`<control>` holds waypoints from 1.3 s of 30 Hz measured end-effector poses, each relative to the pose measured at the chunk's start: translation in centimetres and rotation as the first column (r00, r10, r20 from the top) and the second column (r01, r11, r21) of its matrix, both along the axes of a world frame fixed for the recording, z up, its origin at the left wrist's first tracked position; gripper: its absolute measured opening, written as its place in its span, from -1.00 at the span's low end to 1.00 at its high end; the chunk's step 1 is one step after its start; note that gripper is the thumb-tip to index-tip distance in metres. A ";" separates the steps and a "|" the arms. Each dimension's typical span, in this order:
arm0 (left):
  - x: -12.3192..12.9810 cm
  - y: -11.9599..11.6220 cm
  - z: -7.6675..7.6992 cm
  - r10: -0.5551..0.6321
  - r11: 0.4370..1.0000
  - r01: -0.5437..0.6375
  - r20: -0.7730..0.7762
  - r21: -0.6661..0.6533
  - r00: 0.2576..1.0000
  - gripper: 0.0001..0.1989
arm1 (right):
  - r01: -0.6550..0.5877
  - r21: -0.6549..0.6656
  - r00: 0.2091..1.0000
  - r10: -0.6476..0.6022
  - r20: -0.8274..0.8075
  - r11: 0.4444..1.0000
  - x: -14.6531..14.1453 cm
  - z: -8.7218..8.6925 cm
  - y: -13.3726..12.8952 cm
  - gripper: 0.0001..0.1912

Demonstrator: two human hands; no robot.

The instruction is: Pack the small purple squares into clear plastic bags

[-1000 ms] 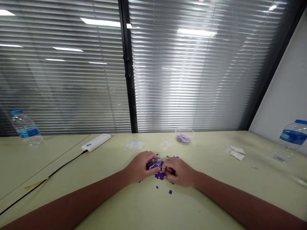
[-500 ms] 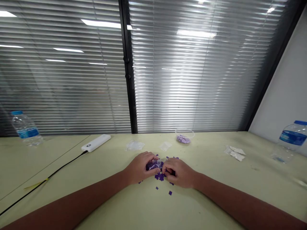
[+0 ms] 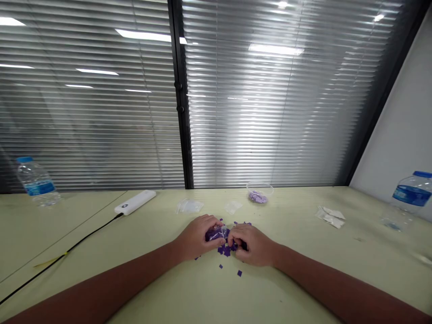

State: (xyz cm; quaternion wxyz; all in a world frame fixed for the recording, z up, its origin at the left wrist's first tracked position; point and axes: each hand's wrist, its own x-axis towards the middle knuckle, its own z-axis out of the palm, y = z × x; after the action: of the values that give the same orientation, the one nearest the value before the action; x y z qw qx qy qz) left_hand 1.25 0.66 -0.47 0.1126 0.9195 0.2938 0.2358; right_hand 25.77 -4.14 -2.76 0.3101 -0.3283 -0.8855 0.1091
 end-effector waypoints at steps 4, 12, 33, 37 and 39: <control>0.0 0.0 0.0 -0.006 1.000 0.006 0.001 -0.001 1.000 -0.68 | 0.010 0.001 1.000 -0.010 0.002 1.000 0.0 -0.1 0.0 -0.72; 0.0 0.0 0.0 -0.005 1.000 0.005 0.004 0.000 1.000 -0.66 | 0.006 -0.011 1.000 -0.006 -0.003 1.000 0.0 0.0 -0.1 -0.74; 0.0 0.0 0.0 -0.003 1.000 0.003 0.000 -0.001 1.000 -0.68 | 0.009 -0.014 1.000 -0.009 -0.010 1.000 0.0 0.2 -0.1 -0.79; 0.0 0.0 0.0 -0.004 1.000 0.004 0.001 -0.003 1.000 -0.69 | 0.012 -0.017 1.000 -0.012 -0.008 1.000 -0.1 0.3 -0.1 -0.79; 0.0 0.0 0.0 -0.004 1.000 0.004 0.000 -0.002 1.000 -0.68 | 0.011 -0.017 1.000 -0.011 -0.004 1.000 -0.1 0.3 -0.1 -0.79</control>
State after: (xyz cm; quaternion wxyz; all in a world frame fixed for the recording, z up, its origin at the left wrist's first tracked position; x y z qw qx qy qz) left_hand 1.24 0.65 -0.46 0.1138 0.9199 0.2924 0.2351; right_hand 25.68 -4.26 -2.49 0.3097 -0.3357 -0.8820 0.1157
